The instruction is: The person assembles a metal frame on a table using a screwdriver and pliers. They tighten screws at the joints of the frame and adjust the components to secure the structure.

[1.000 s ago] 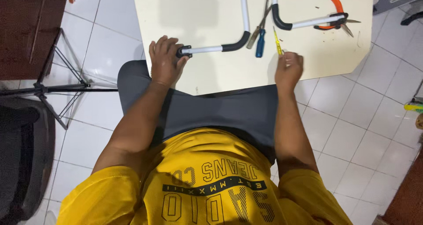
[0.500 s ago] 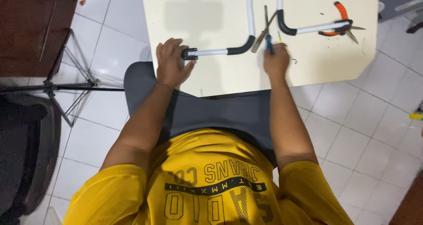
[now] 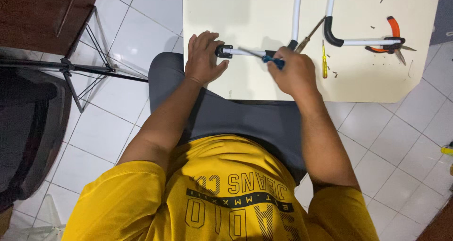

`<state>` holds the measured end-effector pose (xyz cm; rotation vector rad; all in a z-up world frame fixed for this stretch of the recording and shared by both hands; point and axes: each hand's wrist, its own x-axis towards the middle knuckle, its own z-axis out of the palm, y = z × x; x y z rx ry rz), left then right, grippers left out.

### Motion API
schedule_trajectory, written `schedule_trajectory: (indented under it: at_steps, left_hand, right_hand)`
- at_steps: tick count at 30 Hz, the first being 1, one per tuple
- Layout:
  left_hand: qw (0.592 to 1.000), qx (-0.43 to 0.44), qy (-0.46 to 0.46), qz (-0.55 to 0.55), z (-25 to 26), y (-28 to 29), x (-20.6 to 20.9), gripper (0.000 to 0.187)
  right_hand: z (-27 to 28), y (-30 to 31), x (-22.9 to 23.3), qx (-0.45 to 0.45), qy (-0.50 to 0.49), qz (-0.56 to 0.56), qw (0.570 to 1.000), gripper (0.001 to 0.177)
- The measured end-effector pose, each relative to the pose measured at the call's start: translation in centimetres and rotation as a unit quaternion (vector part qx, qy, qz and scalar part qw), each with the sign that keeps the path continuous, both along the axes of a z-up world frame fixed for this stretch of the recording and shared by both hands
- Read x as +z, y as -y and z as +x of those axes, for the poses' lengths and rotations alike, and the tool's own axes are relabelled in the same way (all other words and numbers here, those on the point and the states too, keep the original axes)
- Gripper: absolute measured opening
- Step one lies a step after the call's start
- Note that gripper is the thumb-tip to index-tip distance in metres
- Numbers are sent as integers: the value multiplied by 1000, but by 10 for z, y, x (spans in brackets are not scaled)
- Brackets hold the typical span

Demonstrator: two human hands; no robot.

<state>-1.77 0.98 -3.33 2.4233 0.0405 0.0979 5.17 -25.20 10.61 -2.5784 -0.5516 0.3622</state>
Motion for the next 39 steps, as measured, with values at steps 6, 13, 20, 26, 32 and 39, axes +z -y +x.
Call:
schedule_trajectory:
  at_steps: [6, 13, 20, 26, 32, 39]
  left_hand:
    - [1000, -2, -7, 7, 2, 0, 3, 55]
    - [1000, 3, -26, 2, 2, 1, 6, 57]
    - [1000, 9, -23, 8, 3, 4, 3, 57]
    - [1000, 6, 8, -2, 0, 2, 0, 53]
    - [1000, 6, 18, 4, 2, 3, 5, 56]
    - [990, 70, 82, -95, 7, -8, -13, 59]
  right_hand:
    - [12, -49, 15, 107, -6, -127, 986, 25]
    - [31, -60, 16, 114, 17, -153, 981, 25]
    - [51, -77, 5, 131, -1, -208, 969, 27]
    - [59, -91, 7, 135, -26, -215, 967, 24]
    - [55, -98, 7, 135, -17, -223, 965, 22]
    - [5, -6, -52, -78, 56, 147, 984, 28]
